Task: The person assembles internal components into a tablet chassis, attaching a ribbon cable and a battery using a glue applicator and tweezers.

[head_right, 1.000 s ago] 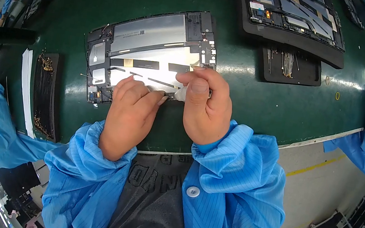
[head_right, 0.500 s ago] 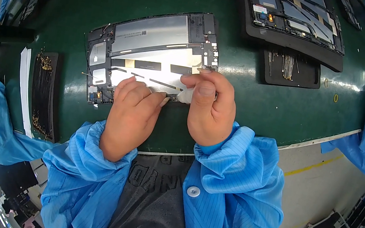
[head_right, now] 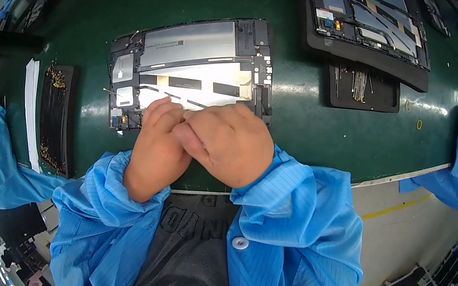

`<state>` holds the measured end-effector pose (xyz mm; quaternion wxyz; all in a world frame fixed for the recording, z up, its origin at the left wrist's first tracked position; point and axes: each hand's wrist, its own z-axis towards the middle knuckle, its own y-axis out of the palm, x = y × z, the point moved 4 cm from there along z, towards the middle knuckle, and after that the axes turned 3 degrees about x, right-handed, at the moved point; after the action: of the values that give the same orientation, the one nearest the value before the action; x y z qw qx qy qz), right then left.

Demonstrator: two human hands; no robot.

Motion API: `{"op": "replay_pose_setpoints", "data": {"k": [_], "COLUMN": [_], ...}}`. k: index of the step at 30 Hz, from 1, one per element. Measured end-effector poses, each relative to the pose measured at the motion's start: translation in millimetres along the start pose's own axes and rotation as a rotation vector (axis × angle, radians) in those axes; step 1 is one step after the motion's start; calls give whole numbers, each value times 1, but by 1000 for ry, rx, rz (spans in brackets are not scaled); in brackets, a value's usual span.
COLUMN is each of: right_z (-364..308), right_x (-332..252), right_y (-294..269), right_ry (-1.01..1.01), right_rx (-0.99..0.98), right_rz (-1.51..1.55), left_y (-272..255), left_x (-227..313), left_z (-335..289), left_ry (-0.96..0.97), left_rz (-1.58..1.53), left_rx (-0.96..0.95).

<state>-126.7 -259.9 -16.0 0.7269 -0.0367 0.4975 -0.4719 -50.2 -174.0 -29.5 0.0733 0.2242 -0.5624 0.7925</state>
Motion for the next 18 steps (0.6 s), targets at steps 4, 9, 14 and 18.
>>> {"op": "replay_pose_setpoints", "data": {"k": [4,9,14,18], "right_z": [4,-16,-45,-36], "right_x": [17,47,57,34], "right_y": [-1,-43,-35,-11], "right_ry": [262,930,1307,1374], "right_rx": [15,472,-111,-433], "right_rz": [54,546,526,894], "left_y": [-4,-65,-48,-65], "left_x": [-6,-73,-104,-126], "left_z": [5,-19,-53,-45], "left_ry": [61,-432,-999,-998], "left_rz": [5,354,-729,-1250], "left_rx": [-23,494,95,596]}}
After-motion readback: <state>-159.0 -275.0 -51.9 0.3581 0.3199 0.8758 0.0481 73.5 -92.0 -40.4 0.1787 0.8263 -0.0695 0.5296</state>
